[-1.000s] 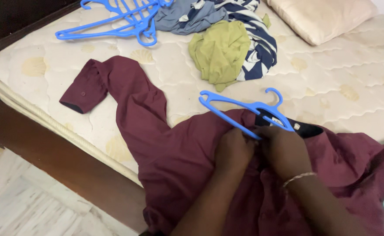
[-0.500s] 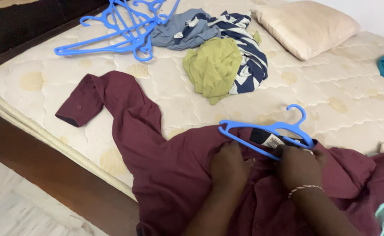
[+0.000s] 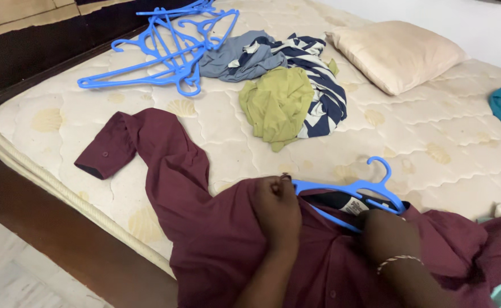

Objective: The person lays a maroon long-sleeved shirt on a bed, smooths it out, and buttons it from bottom to top. Then the person places a blue plastic hanger into the shirt, adjusts the collar, and hangs the shirt in a wardrobe among other garments.

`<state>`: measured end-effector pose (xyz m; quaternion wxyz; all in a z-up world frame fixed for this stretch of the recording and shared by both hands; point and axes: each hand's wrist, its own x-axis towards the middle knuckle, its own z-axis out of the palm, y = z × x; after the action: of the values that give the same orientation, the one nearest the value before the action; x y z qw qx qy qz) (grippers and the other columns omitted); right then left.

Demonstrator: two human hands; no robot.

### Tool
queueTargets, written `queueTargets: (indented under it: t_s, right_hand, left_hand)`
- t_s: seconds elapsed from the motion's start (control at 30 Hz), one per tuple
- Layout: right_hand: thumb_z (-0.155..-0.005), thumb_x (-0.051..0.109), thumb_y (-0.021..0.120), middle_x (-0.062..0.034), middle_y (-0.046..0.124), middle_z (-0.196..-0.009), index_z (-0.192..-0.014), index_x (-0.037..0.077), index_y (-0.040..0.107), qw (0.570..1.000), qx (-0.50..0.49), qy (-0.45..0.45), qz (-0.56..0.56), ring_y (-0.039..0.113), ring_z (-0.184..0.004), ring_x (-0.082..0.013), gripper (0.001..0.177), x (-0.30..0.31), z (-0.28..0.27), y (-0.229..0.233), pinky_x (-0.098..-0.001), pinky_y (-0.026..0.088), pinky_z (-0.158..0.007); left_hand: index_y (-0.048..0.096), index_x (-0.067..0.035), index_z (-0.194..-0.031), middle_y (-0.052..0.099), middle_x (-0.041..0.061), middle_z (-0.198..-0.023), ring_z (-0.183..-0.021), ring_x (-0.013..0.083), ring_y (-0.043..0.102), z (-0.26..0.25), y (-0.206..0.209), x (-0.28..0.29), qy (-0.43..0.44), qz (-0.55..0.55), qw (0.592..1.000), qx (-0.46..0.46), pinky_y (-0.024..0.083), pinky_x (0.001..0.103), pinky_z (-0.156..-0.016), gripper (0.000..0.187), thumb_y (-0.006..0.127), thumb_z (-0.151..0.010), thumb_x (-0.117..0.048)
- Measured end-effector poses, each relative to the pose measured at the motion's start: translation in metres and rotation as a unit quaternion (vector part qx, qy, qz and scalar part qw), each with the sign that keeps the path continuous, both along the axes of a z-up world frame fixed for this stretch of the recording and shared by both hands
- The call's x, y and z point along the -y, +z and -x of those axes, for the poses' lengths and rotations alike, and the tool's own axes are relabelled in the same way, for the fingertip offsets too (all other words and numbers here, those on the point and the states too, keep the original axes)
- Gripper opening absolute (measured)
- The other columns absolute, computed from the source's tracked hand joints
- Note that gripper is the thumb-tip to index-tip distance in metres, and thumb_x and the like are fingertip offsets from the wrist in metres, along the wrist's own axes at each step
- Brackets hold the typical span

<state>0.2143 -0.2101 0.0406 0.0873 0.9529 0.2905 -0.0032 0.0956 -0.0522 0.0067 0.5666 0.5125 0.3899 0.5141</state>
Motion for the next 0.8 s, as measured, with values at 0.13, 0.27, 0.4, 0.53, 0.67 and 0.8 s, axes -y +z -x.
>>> queueTargets:
  t_s: [0.13, 0.27, 0.4, 0.53, 0.67, 0.8]
  right_hand:
    - [-0.088, 0.034, 0.066, -0.0079, 0.077, -0.107, -0.104, 0.025, 0.079, 0.999, -0.005, -0.001, 0.039, 0.074, -0.104, -0.0301, 0.022, -0.003, -0.003, -0.003, -0.0451, 0.059, -0.090]
    - [-0.096, 0.024, 0.056, -0.0090, 0.078, -0.106, -0.107, 0.020, 0.077, 0.999, 0.017, 0.023, 0.031, 0.076, -0.100, -0.0303, 0.024, -0.007, -0.007, 0.009, -0.0460, 0.060, -0.084]
    - [-0.096, 0.034, 0.058, -0.0062, 0.077, -0.111, -0.112, 0.025, 0.076, 0.990, -0.015, -0.014, 0.138, 0.075, -0.104, -0.0259, 0.025, -0.016, 0.002, 0.030, -0.0436, 0.058, -0.090]
    - [-0.096, 0.031, 0.057, -0.0051, 0.077, -0.111, -0.113, 0.026, 0.075, 0.993, 0.029, 0.012, 0.113, 0.075, -0.103, -0.0253, 0.025, -0.021, 0.017, 0.026, -0.0452, 0.054, -0.094]
    - [-0.087, 0.037, 0.065, -0.0065, 0.076, -0.111, -0.110, 0.025, 0.076, 0.998, -0.014, 0.007, 0.065, 0.073, -0.104, -0.0292, 0.028, -0.017, 0.021, 0.025, -0.0454, 0.058, -0.088]
    - [-0.096, 0.029, 0.054, -0.0065, 0.078, -0.107, -0.111, 0.025, 0.075, 0.998, 0.022, 0.026, 0.054, 0.075, -0.101, -0.0290, 0.026, -0.005, 0.022, 0.028, -0.0456, 0.060, -0.085]
  left_hand:
    - [0.061, -0.002, -0.086, 0.063, 0.006, -0.069, -0.061, 0.0150, 0.058, 0.007, 0.013, 0.004, -0.029, -0.043, 0.999, 0.005, 0.048, 0.030, -0.060, 0.019, 0.070, -0.093, -0.017]
    - [0.063, -0.004, -0.091, 0.064, 0.005, -0.074, -0.065, 0.0149, 0.059, 0.005, 0.016, 0.006, 0.001, -0.060, 0.998, 0.027, 0.049, 0.030, -0.063, 0.017, 0.068, -0.096, -0.020]
    - [0.066, -0.006, -0.092, 0.069, 0.004, -0.080, -0.071, 0.0173, 0.064, 0.011, 0.015, -0.009, 0.059, 0.036, 0.997, -0.038, 0.051, 0.032, -0.066, 0.020, 0.070, -0.094, -0.025]
    - [0.065, -0.005, -0.092, 0.069, 0.009, -0.080, -0.071, 0.0230, 0.067, 0.015, 0.025, 0.002, 0.036, -0.082, 0.995, -0.049, 0.053, 0.037, -0.066, 0.027, 0.068, -0.094, -0.032]
    - [0.065, -0.004, -0.087, 0.071, 0.012, -0.080, -0.073, 0.0292, 0.069, 0.014, 0.018, -0.002, 0.035, -0.068, 0.990, -0.115, 0.053, 0.043, -0.069, 0.032, 0.066, -0.092, -0.035]
    - [0.068, -0.002, -0.088, 0.071, 0.014, -0.081, -0.077, 0.0332, 0.070, 0.011, 0.004, -0.023, 0.025, 0.100, 0.987, -0.127, 0.053, 0.045, -0.073, 0.032, 0.065, -0.093, -0.033]
